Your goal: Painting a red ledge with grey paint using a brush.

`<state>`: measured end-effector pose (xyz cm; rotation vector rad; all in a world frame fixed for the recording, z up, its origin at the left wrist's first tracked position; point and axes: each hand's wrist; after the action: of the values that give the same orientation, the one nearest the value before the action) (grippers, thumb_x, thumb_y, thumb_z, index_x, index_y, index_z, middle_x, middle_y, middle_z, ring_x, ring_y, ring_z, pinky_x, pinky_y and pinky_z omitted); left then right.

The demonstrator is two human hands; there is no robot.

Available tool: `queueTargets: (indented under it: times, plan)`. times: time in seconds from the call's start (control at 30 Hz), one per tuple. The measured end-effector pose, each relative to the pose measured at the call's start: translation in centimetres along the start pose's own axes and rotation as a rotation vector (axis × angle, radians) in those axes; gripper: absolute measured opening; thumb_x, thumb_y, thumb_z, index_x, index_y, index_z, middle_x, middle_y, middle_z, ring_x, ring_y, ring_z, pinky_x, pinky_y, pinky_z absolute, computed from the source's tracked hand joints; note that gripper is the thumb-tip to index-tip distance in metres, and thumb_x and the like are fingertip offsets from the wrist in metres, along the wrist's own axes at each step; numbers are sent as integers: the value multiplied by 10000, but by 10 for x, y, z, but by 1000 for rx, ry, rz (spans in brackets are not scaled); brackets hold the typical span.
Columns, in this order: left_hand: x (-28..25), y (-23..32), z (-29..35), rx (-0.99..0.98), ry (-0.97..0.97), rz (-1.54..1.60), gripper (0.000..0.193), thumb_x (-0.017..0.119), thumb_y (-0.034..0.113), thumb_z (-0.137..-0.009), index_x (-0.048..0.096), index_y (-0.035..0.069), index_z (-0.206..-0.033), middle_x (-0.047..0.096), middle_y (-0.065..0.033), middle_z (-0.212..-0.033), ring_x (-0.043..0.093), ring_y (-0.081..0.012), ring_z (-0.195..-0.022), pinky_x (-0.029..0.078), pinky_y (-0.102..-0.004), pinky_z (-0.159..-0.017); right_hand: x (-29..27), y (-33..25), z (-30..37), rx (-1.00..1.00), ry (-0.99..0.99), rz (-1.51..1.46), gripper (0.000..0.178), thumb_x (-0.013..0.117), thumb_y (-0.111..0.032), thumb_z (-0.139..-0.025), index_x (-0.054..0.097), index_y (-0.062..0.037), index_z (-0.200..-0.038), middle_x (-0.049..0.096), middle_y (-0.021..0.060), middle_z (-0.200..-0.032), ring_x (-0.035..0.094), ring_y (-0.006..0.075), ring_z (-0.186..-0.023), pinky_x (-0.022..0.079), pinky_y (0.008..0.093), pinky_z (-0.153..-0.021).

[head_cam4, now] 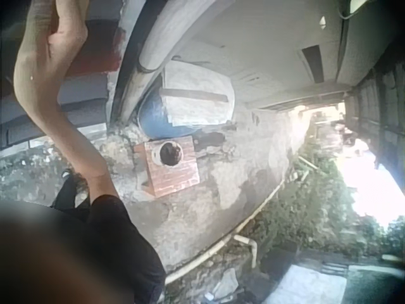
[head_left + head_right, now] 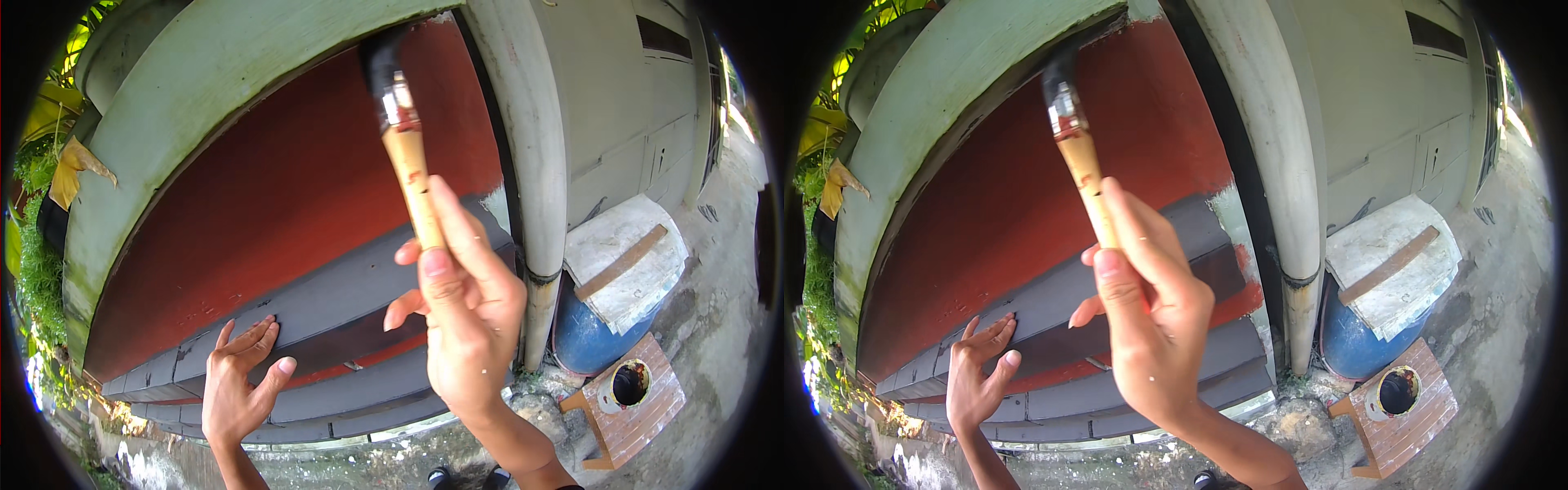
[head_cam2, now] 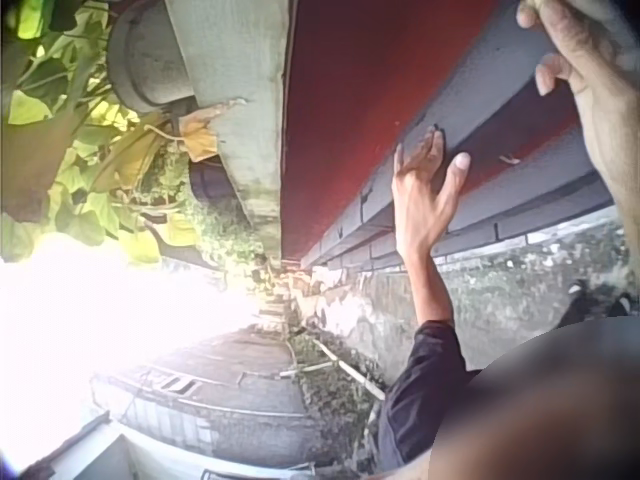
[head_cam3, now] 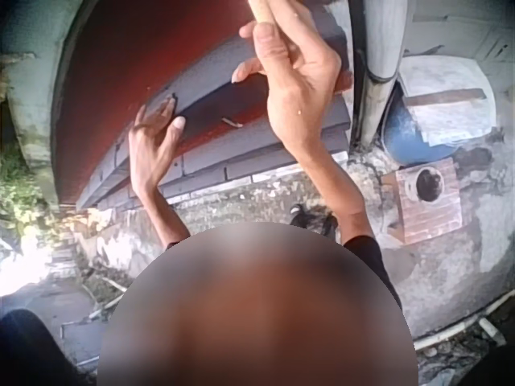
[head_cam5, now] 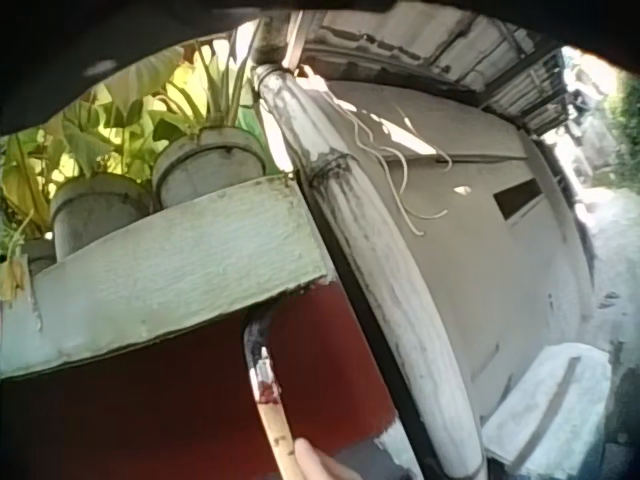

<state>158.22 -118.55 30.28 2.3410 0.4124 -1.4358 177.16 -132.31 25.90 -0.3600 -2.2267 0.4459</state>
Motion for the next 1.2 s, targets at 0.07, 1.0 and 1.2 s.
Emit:
queueTargets:
  times: [0.07, 1.0, 1.2]
  plan:
    - [-1, 1, 0, -6, -1, -1, 614, 686, 432, -841, 674, -63, -1203, 654, -260, -1248, 607, -395, -1231, 252, -559, -1182, 2, 5, 0, -19, -101, 88, 376, 542, -74, -1024, 557, 5, -1391, 542, 139, -1375, 585, 92, -881, 576, 234, -576]
    - [1, -2, 2, 5, 14, -30, 596, 709, 419, -841, 682, -60, -1195, 660, -251, -1238, 595, -387, -1248, 273, -553, -1176, -12, -3, -3, -70, -111, 170, 355, 552, -43, -1010, 582, 24, -1358, 540, 171, -1382, 596, 118, -913, 594, 247, -615]
    - [0, -2, 2, -6, 15, -30, 599, 712, 415, -836, 680, -64, -1195, 657, -255, -1239, 590, -394, -1252, 276, -555, -1175, -23, 0, 5, -48, -295, 250, 341, 558, 5, -989, 621, 10, -1324, 572, 178, -1352, 606, 99, -843, 578, 232, -635]
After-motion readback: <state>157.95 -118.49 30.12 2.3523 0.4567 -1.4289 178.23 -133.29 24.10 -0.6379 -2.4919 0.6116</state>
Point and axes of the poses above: each hand's wrist, its own z-axis away from the middle knuckle, its own x-axis out of the palm, y = z × x
